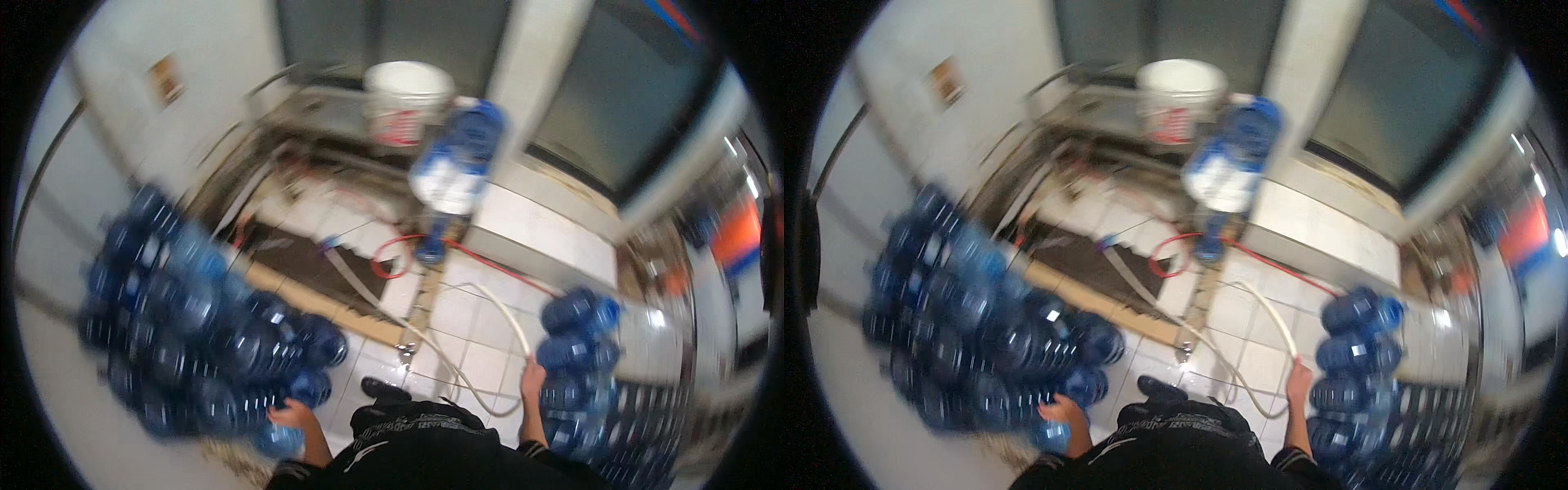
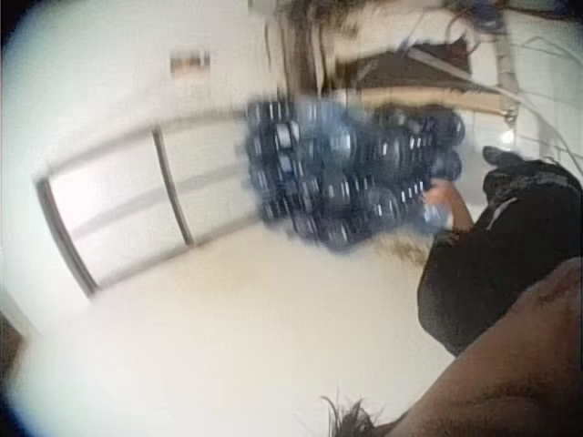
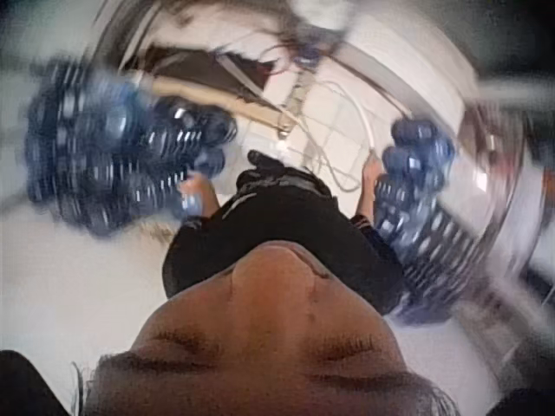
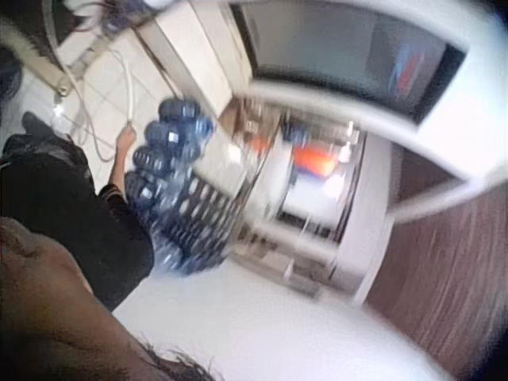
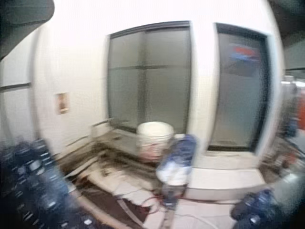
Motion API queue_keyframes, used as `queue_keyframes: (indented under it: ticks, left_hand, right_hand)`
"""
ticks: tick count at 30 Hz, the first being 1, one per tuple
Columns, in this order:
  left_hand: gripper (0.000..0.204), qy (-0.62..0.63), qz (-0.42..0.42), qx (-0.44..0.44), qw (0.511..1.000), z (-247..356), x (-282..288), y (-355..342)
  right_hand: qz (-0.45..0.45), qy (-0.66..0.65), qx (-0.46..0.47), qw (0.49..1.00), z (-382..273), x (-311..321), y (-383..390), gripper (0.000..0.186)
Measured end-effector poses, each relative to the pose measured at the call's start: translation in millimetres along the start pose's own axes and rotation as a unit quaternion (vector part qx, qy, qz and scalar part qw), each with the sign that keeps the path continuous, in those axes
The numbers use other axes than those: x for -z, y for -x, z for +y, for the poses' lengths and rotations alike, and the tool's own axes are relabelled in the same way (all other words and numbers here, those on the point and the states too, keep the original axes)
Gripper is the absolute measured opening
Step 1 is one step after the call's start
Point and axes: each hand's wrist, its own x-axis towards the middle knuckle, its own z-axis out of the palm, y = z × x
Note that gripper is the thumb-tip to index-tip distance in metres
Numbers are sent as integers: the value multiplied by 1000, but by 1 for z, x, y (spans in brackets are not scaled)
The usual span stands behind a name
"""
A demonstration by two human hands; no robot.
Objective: The person fills large plastic bottles with water using a white hose, moving the bottles between a stack and a filling area.
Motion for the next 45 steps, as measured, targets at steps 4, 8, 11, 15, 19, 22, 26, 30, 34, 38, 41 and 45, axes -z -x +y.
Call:
queue_keyframes:
  ticks: [4,8,11,15,19,22,26,30,34,38,41,45]
  left_hand:
    - [27,116,-293,-3,949,74,10,99]
    - [20,172,-447,-211,852,154,29,151]
    - [20,150,-507,-349,773,196,47,183]
    - [14,331,-488,-392,706,246,78,248]
    - [22,276,-609,-411,619,282,126,319]
    - [22,303,-646,-480,509,307,176,366]
    - [24,368,-662,-540,368,339,241,425]
    - [23,383,-729,-492,282,370,285,490]
    - [24,367,-740,-531,191,392,328,548]
    - [22,383,-741,-544,88,406,382,594]
    - [20,363,-759,-538,50,411,432,619]
    - [18,357,-760,-543,-16,405,509,640]
  right_hand:
    - [37,-95,-71,992,43,46,40,58]
    - [98,-157,-166,969,81,98,75,59]
    - [157,-203,-244,935,125,132,116,62]
    - [261,-255,-311,878,179,167,151,64]
    - [384,-380,-399,741,217,202,191,62]
    - [476,-404,-429,653,234,230,218,61]
    - [575,-450,-433,529,257,266,243,61]
    - [664,-426,-431,438,277,298,250,59]
    - [725,-408,-424,358,286,316,253,58]
    - [765,-394,-403,312,298,326,255,58]
    - [785,-388,-386,289,309,330,256,56]
    - [793,-372,-393,281,325,338,260,56]
